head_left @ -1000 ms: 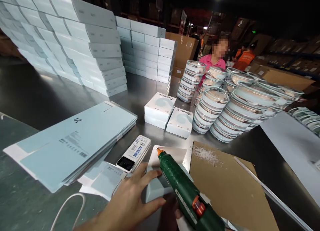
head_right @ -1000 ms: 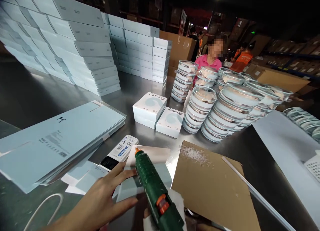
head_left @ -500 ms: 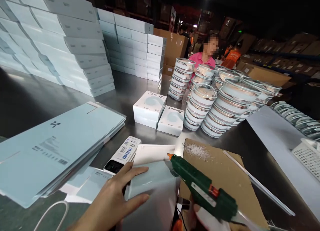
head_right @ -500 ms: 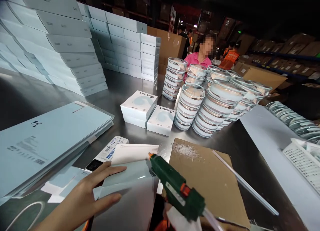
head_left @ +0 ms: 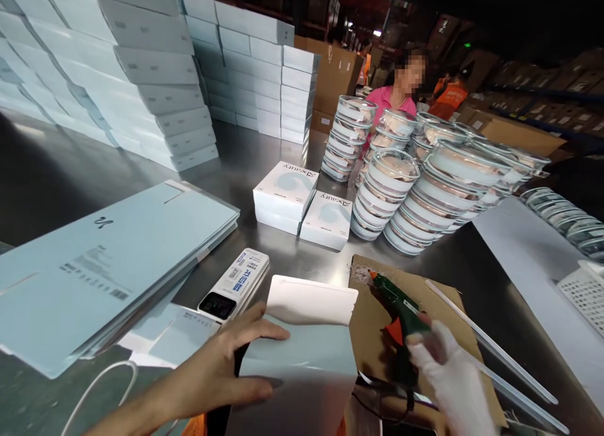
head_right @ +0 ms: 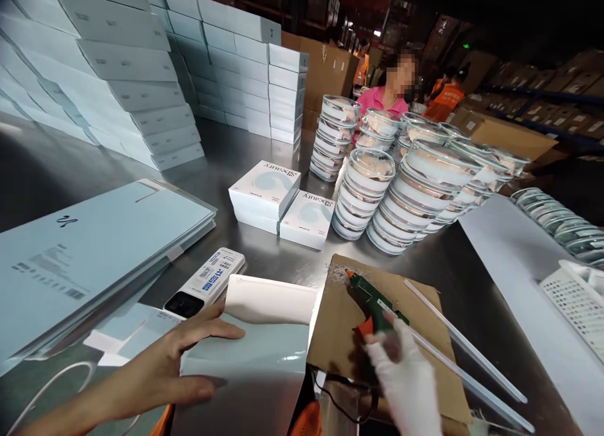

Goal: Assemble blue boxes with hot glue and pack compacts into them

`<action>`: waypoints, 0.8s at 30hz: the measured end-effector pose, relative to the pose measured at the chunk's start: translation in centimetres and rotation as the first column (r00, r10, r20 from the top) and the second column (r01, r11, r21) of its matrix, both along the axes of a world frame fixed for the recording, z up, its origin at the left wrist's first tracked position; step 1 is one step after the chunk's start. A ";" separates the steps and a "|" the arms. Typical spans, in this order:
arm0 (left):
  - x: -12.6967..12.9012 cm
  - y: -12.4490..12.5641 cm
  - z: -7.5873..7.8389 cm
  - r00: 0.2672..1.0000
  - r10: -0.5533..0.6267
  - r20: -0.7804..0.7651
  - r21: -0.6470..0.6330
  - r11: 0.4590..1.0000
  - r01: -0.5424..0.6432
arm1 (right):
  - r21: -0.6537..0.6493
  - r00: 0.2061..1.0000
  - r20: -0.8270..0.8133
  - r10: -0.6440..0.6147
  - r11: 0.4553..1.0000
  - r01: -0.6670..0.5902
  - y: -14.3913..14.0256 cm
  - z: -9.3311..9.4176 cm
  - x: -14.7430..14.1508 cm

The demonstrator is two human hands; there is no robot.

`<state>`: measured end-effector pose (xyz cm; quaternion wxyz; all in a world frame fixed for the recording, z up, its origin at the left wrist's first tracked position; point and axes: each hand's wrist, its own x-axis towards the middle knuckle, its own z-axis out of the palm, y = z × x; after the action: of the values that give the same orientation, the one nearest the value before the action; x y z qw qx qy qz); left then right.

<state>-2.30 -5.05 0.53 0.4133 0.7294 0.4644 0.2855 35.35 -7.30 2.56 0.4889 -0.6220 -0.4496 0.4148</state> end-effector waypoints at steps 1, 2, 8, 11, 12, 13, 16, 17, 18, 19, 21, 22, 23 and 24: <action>0.1 -0.1 -0.4 1.000 0.008 -0.005 -0.017 1.000 -0.008 | 0.031 0.999 0.032 0.041 0.999 -0.042 -0.1 0.0 -1.8; 0.3 -0.2 -0.9 1.000 0.031 0.003 -0.037 0.999 -0.031 | 0.049 0.989 0.008 0.149 0.988 -0.149 -0.1 -0.1 -3.8; 2.2 -1.3 -2.5 0.840 0.186 0.510 -0.081 0.982 -0.168 | 0.183 0.881 -0.107 0.461 0.880 -0.439 0.1 -2.2 -9.4; 2.3 -1.2 -1.7 0.814 0.119 0.569 0.002 0.989 -0.147 | 0.211 0.829 0.152 0.538 0.802 -0.560 0.2 -2.2 -8.5; 2.1 -1.1 -1.3 0.857 0.077 0.510 0.034 0.993 -0.109 | 0.231 0.792 0.241 0.560 0.760 -0.608 0.3 -2.0 -8.2; 1.9 -1.0 -0.9 0.898 0.034 0.438 0.054 0.996 -0.064 | 0.265 0.760 0.317 0.567 0.716 -0.645 0.5 -1.6 -8.1; 1.2 -0.6 0.1 0.961 -0.070 0.266 0.035 0.997 0.063 | 0.344 0.676 0.457 0.578 0.586 -0.734 1.4 -0.5 -8.3; 1.0 -0.5 0.4 0.968 -0.081 0.239 0.021 0.997 0.079 | 0.347 0.656 0.480 0.582 0.561 -0.752 1.7 -0.2 -8.4; 0.9 -0.4 0.7 0.971 -0.086 0.223 0.010 0.996 0.086 | 0.340 0.643 0.493 0.586 0.551 -0.762 2.0 0.1 -8.4; 0.7 -0.2 0.9 0.972 -0.090 0.219 0.006 0.996 0.090 | 0.330 0.633 0.499 0.592 0.546 -0.770 2.2 0.4 -8.3; 0.2 0.3 1.4 0.969 -0.066 0.238 0.017 0.998 0.064 | 0.299 0.656 0.439 0.614 0.589 -0.751 2.2 0.8 -7.8; -0.2 0.6 1.7 0.964 -0.004 0.264 0.022 1.000 -0.001 | 0.276 0.701 0.335 0.629 0.646 -0.712 2.1 0.9 -7.4; -0.5 0.9 1.9 0.944 0.109 0.311 0.003 0.993 -0.116 | 0.240 0.757 0.185 0.627 0.718 -0.653 1.9 1.0 -7.0; -0.8 1.3 2.0 0.893 0.261 0.366 -0.043 0.964 -0.263 | 0.191 0.805 0.030 0.593 0.787 -0.587 1.8 0.9 -6.7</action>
<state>-3.12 -3.75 2.51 0.4481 0.5951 0.4713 0.4722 28.69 -5.50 3.48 0.3994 -0.3939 -0.6510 0.5114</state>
